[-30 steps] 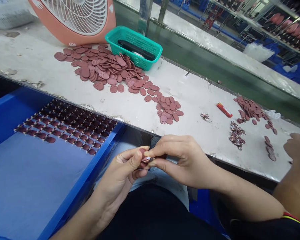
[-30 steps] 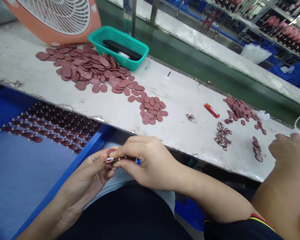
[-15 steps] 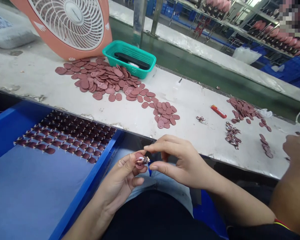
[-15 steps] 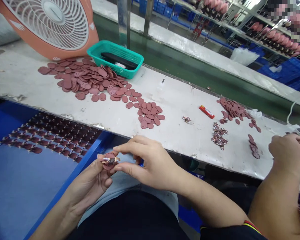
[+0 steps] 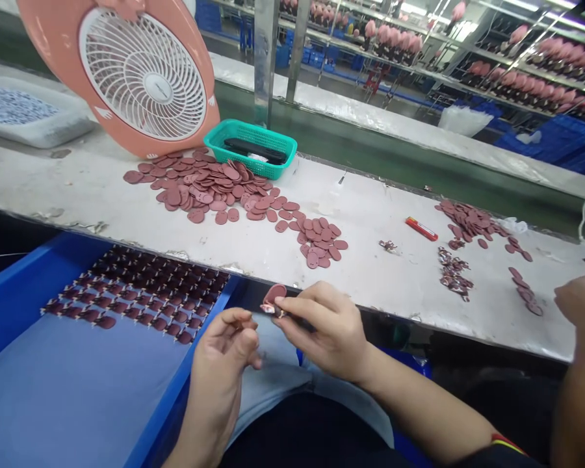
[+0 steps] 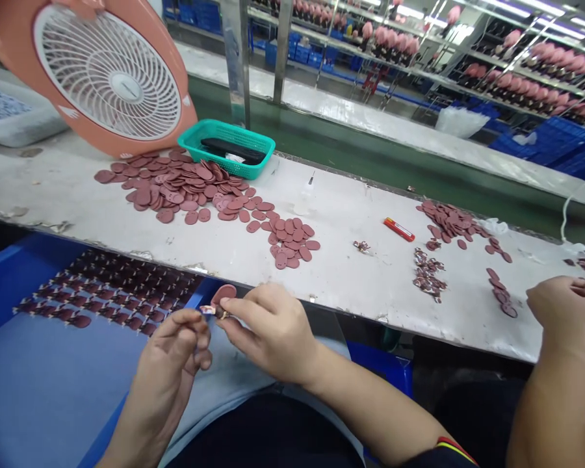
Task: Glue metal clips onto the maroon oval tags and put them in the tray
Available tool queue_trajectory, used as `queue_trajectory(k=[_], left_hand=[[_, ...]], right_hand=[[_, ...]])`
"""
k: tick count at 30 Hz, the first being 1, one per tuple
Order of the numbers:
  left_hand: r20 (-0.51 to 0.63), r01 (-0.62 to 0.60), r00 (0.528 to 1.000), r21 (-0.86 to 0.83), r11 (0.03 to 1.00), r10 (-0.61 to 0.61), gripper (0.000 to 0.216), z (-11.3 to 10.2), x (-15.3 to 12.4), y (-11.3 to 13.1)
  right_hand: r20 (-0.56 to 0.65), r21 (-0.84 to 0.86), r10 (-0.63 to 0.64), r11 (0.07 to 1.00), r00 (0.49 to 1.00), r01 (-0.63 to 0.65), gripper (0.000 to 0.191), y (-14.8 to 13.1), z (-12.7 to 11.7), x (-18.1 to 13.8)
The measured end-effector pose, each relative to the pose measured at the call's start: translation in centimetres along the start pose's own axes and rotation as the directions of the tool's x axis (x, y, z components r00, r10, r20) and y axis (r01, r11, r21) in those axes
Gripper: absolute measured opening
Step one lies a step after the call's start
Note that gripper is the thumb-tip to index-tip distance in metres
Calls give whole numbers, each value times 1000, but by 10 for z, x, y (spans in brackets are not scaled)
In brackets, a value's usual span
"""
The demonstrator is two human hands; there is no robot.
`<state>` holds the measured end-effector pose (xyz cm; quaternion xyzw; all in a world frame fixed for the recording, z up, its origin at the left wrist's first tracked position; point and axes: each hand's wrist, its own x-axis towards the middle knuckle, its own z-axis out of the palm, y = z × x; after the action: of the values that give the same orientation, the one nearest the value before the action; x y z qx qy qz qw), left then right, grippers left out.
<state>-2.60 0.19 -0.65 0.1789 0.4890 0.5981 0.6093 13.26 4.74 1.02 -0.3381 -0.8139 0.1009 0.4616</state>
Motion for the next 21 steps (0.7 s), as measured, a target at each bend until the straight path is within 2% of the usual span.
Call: queue_trajectory(k=[2, 5, 8, 11, 14, 17, 19, 21], left_hand=[[-26, -73, 997, 63, 995, 75, 33, -2, -1, 1], [-89, -126, 987, 88, 988, 134, 30, -7, 0, 4], [-143, -130, 979, 102, 986, 144, 27, -15, 1, 8], [-216, -126, 965, 115, 985, 148, 27, -25, 2, 9], [-314, -133, 927, 232, 963, 204, 35, -42, 8, 5], [-420, -101, 860, 417, 903, 290, 41, -80, 23, 6], [-474, -52, 809, 531, 846, 348, 40, -120, 39, 11], [-501, 38, 757, 675, 737, 420, 39, -165, 58, 19]], right_hand=[[-32, -106, -111, 989, 993, 107, 17, -1, 15, -3], [-24, -134, -204, 971, 979, 199, 22, -1, 36, -5], [-3, -92, -211, 974, 978, 209, 22, 0, 56, -4], [68, -68, -196, 977, 978, 201, 18, -2, 75, -2], [106, -58, -231, 970, 967, 238, 15, -12, 84, 0], [89, 15, -344, 939, 935, 344, 18, -24, 78, -2], [91, 68, -381, 924, 920, 375, 17, -27, 67, -7], [124, 79, -344, 939, 931, 336, 16, -23, 56, -14]])
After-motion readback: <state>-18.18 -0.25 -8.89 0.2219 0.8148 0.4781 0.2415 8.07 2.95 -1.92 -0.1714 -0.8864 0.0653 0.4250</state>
